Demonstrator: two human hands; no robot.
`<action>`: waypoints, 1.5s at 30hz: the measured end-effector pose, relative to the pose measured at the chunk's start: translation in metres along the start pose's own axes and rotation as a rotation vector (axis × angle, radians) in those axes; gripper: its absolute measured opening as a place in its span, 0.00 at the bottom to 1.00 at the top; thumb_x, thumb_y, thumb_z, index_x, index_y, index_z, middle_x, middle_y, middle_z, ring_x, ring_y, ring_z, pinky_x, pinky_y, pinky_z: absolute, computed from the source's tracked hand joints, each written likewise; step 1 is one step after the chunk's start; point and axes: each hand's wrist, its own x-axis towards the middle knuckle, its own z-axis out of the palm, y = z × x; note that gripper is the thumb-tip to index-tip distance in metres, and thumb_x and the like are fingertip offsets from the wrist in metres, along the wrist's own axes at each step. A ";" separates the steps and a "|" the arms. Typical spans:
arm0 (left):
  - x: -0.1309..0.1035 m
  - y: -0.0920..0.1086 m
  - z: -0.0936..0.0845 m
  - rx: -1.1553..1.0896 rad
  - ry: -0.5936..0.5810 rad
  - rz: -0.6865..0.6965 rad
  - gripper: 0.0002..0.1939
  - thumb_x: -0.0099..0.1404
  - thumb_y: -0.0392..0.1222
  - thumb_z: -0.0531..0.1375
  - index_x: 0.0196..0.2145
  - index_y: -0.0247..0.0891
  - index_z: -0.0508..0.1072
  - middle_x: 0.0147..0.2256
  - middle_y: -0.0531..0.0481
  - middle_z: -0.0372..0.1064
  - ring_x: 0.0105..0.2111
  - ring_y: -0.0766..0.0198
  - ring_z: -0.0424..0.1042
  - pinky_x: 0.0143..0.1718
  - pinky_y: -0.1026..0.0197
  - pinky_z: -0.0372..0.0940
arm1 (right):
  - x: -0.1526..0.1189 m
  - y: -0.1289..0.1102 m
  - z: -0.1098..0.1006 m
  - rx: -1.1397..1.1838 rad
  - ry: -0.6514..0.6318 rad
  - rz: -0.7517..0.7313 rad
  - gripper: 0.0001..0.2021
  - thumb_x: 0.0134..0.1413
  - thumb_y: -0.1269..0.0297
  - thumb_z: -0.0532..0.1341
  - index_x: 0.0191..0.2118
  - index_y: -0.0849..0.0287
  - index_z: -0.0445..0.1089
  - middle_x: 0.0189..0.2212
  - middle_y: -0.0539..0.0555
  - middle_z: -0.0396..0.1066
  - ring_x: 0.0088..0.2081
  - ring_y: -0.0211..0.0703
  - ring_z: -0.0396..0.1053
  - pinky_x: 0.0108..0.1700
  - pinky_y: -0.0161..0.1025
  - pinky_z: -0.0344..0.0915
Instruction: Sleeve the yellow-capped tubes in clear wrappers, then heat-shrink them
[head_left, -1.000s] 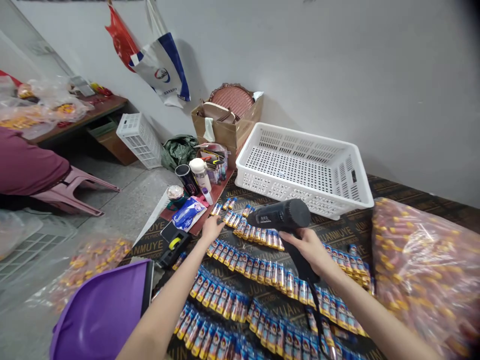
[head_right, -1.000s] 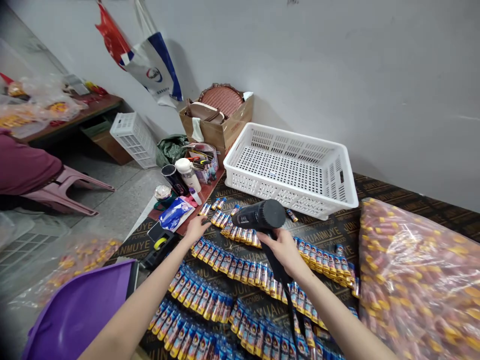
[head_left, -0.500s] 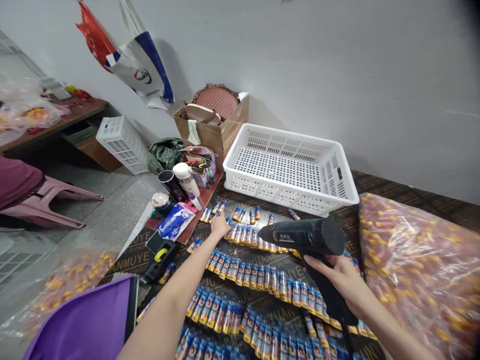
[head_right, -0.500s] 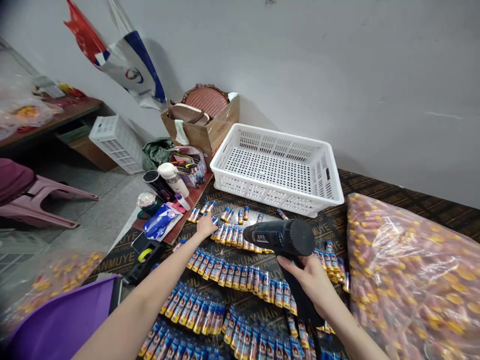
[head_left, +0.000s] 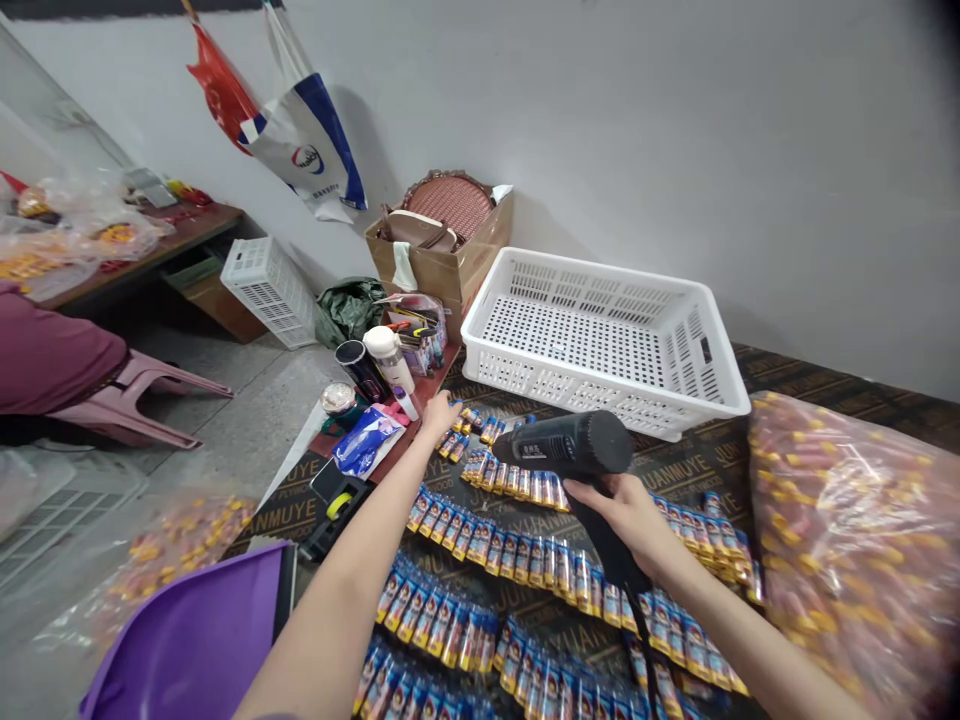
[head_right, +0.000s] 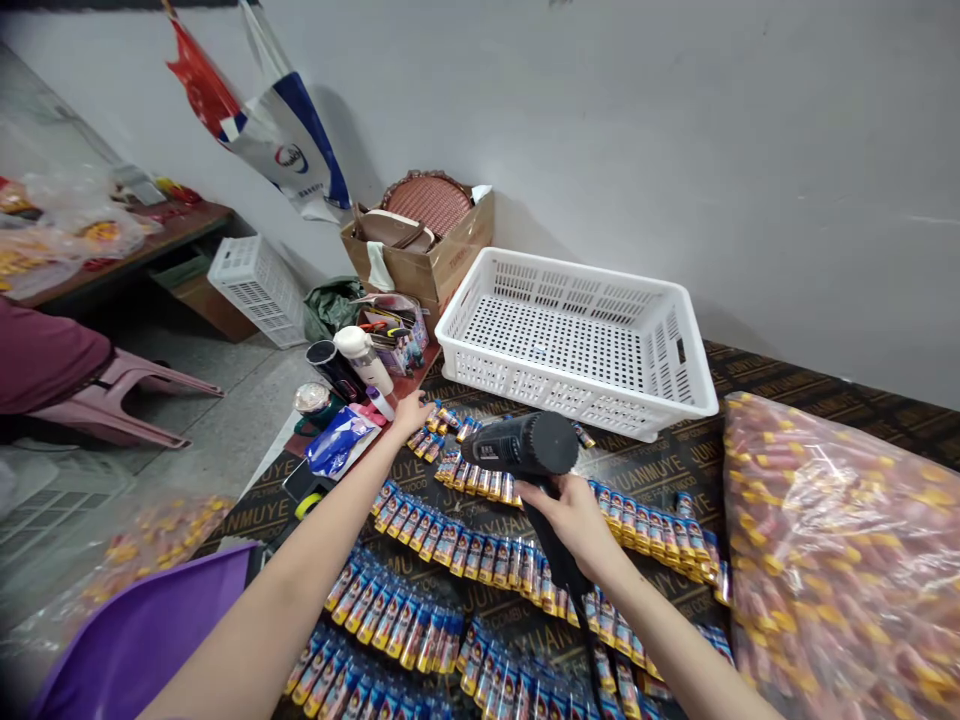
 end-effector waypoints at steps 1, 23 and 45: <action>-0.003 -0.006 -0.010 -0.024 0.024 0.005 0.20 0.59 0.43 0.58 0.48 0.33 0.68 0.44 0.39 0.71 0.46 0.57 0.70 0.46 0.60 0.61 | 0.007 0.000 0.007 0.013 -0.021 -0.021 0.22 0.41 0.54 0.67 0.42 0.62 0.75 0.40 0.59 0.76 0.46 0.56 0.70 0.49 0.50 0.64; -0.099 -0.092 -0.048 -0.305 0.012 -0.013 0.12 0.55 0.40 0.59 0.36 0.32 0.73 0.36 0.44 0.75 0.37 0.60 0.73 0.42 0.60 0.66 | -0.015 -0.003 -0.009 -0.102 -0.132 0.025 0.18 0.43 0.55 0.66 0.39 0.61 0.75 0.40 0.58 0.76 0.44 0.56 0.70 0.48 0.47 0.64; -0.093 -0.060 -0.014 -0.171 0.056 -0.026 0.16 0.57 0.28 0.51 0.38 0.34 0.76 0.38 0.46 0.75 0.40 0.60 0.73 0.46 0.58 0.63 | -0.012 0.009 0.011 0.035 -0.067 -0.003 0.21 0.44 0.53 0.65 0.42 0.63 0.74 0.43 0.58 0.75 0.46 0.55 0.70 0.51 0.47 0.62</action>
